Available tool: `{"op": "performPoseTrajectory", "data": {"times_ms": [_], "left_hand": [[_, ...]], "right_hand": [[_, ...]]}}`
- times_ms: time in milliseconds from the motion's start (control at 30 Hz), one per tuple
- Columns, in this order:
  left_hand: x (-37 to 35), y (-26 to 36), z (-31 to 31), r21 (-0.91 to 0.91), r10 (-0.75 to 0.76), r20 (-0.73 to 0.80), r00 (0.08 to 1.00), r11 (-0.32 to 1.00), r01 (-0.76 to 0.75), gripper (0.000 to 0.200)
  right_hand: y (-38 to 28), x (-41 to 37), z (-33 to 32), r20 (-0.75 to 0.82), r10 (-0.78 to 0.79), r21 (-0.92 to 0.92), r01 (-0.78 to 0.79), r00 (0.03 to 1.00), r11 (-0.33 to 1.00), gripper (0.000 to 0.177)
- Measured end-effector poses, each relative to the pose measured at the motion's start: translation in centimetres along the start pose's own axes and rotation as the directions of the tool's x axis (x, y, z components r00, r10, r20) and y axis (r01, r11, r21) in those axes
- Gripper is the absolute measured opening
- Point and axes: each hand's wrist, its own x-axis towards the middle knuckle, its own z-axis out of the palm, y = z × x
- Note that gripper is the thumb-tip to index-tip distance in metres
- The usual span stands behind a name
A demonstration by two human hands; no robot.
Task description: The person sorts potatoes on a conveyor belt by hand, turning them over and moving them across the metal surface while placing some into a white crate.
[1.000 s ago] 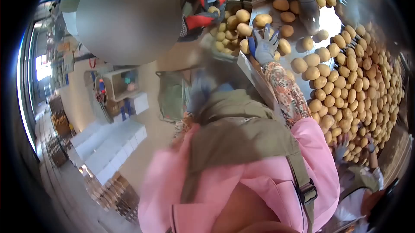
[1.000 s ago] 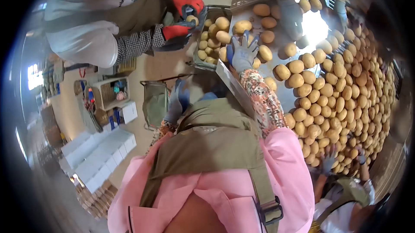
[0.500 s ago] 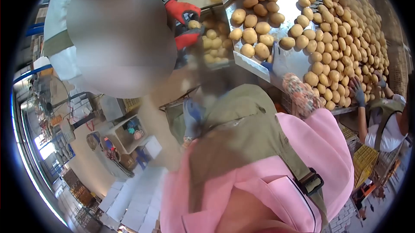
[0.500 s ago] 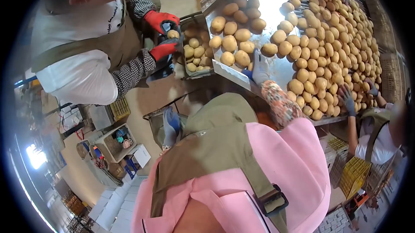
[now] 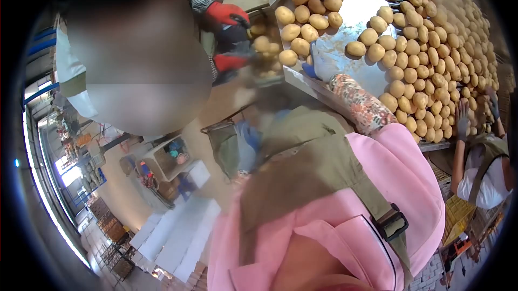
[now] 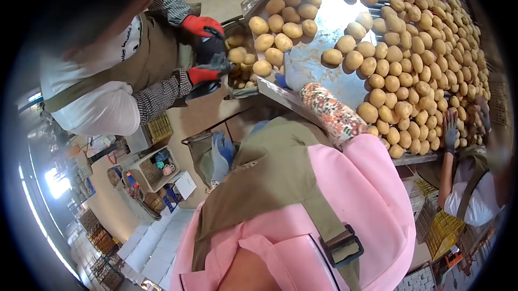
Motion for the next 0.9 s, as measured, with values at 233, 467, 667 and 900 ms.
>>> {"op": "performPoseTrajectory", "data": {"times_ms": [233,467,667,900], "left_hand": [[-1.3,3.9,0.3,0.003,-0.125,-0.101,0.987,0.992,0.126,0.025],[2.3,7.9,-0.6,0.256,-0.058,0.167,0.984,0.966,0.013,0.034],[14.4,10.5,4.2,-0.140,0.007,0.113,0.994,0.990,0.009,0.036],[30.1,10.6,11.8,-0.604,-0.104,0.081,0.991,0.786,0.131,0.063]], "right_hand": [[-4.1,4.7,-6.1,-0.207,-0.390,-0.112,0.374,0.897,0.920,0.043],[-3.7,5.8,-0.3,-0.031,-0.570,-0.357,0.523,0.821,0.774,0.053],[4.1,-4.2,-3.9,-0.097,-0.648,-0.087,0.642,0.755,0.762,0.043],[6.1,-5.6,-15.4,-0.396,-0.142,0.223,0.245,0.907,0.944,0.040]]}}
